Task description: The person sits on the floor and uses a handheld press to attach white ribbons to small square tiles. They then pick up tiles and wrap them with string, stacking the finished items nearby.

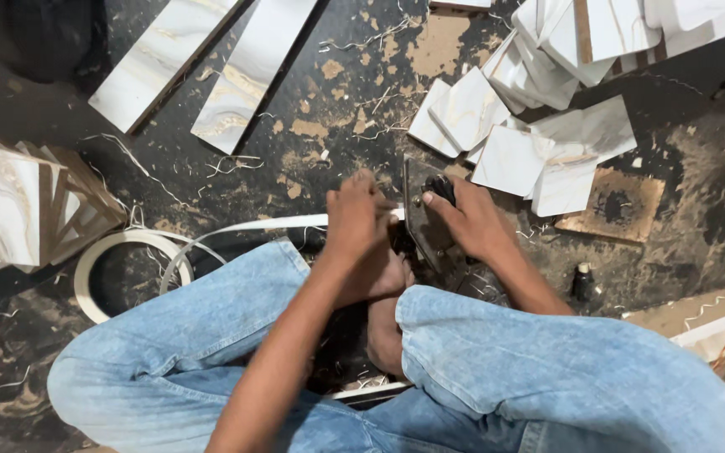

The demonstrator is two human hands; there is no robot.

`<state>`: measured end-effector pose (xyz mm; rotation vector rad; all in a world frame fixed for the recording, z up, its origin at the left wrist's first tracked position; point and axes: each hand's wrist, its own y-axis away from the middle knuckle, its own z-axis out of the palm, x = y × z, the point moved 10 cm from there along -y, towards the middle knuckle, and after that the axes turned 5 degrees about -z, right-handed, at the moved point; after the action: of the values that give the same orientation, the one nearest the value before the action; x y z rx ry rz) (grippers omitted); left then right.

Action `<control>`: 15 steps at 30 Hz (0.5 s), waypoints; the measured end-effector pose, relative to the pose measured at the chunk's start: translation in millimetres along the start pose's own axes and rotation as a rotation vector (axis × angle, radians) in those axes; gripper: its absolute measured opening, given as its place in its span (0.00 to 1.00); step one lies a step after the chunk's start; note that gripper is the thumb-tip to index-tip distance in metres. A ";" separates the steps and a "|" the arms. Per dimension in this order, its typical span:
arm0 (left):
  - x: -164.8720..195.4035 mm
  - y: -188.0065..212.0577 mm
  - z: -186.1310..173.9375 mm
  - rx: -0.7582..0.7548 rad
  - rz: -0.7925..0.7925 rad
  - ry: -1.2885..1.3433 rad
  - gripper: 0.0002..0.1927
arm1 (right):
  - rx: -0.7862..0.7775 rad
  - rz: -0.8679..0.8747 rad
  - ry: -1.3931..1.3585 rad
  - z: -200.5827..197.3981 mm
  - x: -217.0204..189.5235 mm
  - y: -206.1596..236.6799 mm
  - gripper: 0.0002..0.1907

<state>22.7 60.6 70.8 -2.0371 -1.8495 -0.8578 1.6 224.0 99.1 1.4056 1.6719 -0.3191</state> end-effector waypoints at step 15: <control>-73.3 -58.2 62.0 -0.420 0.012 0.130 0.22 | -0.036 0.072 0.058 8.6 -18.7 -8.5 0.19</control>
<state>-19.4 44.5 -32.0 -2.1547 -1.6931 -1.4397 -3.0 203.2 105.5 1.4564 1.6618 -0.2079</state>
